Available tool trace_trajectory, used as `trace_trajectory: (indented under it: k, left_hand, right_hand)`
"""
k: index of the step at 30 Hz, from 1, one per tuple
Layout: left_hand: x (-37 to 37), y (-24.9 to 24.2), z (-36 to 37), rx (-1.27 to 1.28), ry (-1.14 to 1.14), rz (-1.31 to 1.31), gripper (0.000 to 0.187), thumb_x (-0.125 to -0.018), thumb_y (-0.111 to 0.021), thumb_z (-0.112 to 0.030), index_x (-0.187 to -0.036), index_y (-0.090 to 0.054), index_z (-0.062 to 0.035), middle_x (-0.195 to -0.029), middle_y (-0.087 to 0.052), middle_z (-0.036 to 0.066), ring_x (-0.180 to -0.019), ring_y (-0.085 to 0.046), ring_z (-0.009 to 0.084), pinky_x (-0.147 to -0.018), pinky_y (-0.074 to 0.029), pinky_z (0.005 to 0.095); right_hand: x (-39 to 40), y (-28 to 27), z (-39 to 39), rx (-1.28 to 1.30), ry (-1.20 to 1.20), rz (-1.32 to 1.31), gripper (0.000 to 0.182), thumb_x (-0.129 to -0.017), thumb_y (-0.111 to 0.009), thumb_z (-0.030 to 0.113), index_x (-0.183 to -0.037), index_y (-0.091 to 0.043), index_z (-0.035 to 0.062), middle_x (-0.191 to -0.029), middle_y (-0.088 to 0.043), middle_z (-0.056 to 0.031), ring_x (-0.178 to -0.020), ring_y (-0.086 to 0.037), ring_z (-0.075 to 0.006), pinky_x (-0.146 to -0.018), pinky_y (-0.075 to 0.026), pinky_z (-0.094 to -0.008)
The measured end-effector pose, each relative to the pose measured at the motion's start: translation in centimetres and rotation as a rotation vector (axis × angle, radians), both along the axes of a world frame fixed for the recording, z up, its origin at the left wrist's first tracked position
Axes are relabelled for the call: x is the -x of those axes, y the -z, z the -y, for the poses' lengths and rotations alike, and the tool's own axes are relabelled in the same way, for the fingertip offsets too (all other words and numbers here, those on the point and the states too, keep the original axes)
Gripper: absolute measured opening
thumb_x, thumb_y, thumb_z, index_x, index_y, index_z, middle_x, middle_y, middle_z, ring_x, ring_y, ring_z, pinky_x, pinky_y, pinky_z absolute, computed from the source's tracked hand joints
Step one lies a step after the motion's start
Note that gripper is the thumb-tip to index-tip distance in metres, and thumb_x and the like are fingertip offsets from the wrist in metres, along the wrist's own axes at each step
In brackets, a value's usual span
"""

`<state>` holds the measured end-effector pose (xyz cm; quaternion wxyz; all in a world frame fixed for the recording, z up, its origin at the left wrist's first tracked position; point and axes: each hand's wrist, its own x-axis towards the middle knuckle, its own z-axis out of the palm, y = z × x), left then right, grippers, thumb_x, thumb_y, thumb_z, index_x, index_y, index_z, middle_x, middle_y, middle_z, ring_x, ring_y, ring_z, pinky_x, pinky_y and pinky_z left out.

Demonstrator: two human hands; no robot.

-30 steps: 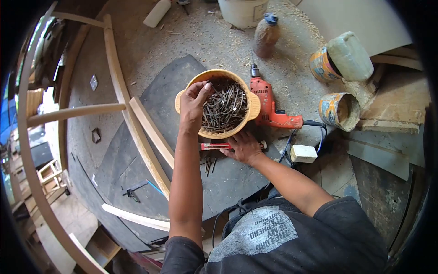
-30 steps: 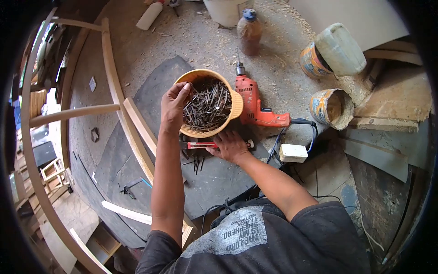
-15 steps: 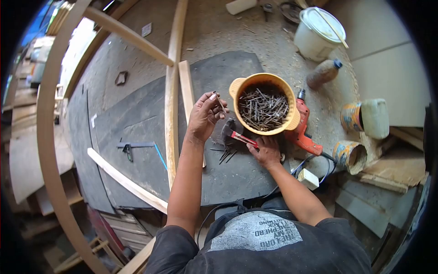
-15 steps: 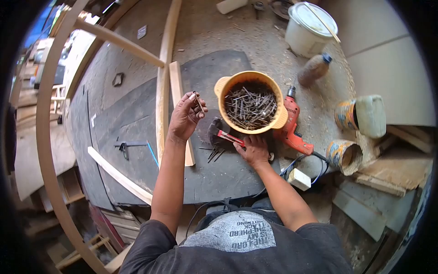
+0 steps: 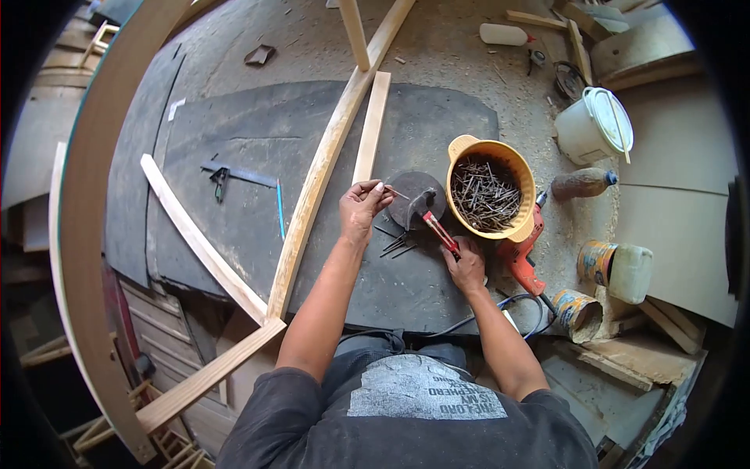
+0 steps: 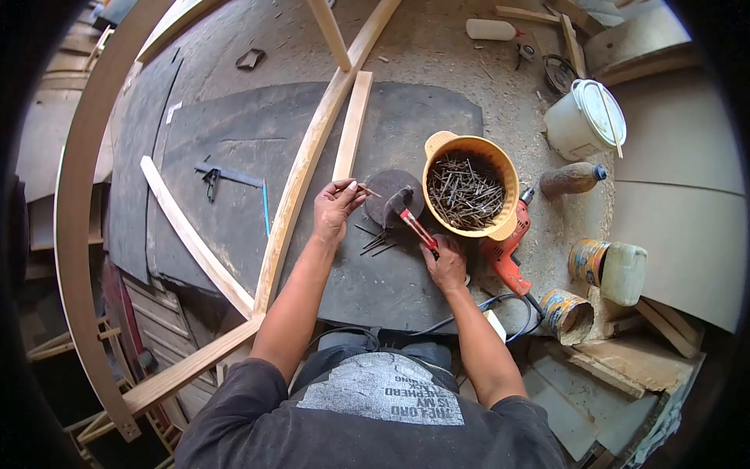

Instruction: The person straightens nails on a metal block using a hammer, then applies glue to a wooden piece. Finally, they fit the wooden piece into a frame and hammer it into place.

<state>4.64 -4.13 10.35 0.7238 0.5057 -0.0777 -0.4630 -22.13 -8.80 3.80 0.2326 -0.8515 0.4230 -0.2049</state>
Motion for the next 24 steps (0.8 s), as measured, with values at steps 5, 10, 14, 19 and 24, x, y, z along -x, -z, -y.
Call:
trace_trajectory:
  k: [5, 10, 14, 19, 24]
  left_hand:
    - [3.0, 3.6, -0.8, -0.200, -0.181, 0.178, 0.012, -0.094, -0.063, -0.007, -0.102, -0.059, 0.0020, -0.088, -0.069, 0.011, -0.075, -0.070, 0.0178, -0.067, -0.059, 0.0266]
    - [5.6, 9.6, -0.5, -0.556, -0.323, 0.716, 0.014, -0.091, -0.068, -0.013, -0.089, -0.062, -0.0010, -0.078, -0.064, 0.006, -0.060, -0.061, 0.0122, -0.057, -0.049, 0.0279]
    - [6.8, 8.8, 0.5, -0.534, -0.449, 0.798, 0.018, -0.088, -0.070, -0.016, -0.086, -0.061, -0.0004, -0.077, -0.064, 0.010, -0.071, -0.060, 0.0219, -0.071, -0.047, 0.0363]
    - [7.3, 8.9, 0.6, -0.555, -0.460, 0.803, 0.019, -0.089, -0.069, -0.018, -0.088, -0.059, -0.0015, -0.081, -0.063, 0.012, -0.075, -0.059, 0.0251, -0.073, -0.047, 0.0387]
    - [7.2, 8.2, 0.2, -0.532, -0.396, 0.717, 0.019, -0.089, -0.067, -0.017, -0.089, -0.055, -0.0019, -0.086, -0.060, 0.014, -0.083, -0.059, 0.0326, -0.078, -0.046, 0.0432]
  right_hand:
    - [1.2, -3.6, -1.4, -0.334, 0.001, 0.120, 0.025, -0.092, -0.066, 0.023, -0.107, -0.060, 0.0037, -0.079, -0.064, -0.0180, -0.068, -0.063, -0.0372, -0.064, -0.050, -0.0422]
    - [0.6, -5.2, -3.1, -0.379, 0.024, 0.184, 0.022, -0.096, -0.062, 0.022, -0.108, -0.060, 0.0037, -0.072, -0.061, -0.0142, -0.063, -0.062, -0.0310, -0.060, -0.048, -0.0376]
    - [-1.6, -7.3, -3.1, -0.537, -0.001, 0.178, 0.024, -0.098, -0.059, 0.024, -0.112, -0.058, 0.0048, -0.069, -0.059, -0.0111, -0.060, -0.061, -0.0255, -0.058, -0.047, -0.0369]
    - [-3.4, -9.6, -3.6, -0.387, -0.090, 0.294, 0.024, -0.101, -0.053, 0.026, -0.115, -0.054, 0.0063, -0.072, -0.060, -0.0179, -0.064, -0.062, -0.0377, -0.058, -0.047, -0.0442]
    - [-3.1, -7.2, -2.8, -0.411, -0.091, -0.119, 0.024, -0.103, -0.047, 0.030, -0.108, -0.050, 0.0075, -0.075, -0.061, -0.0278, -0.075, -0.059, -0.0515, -0.061, -0.042, -0.0580]
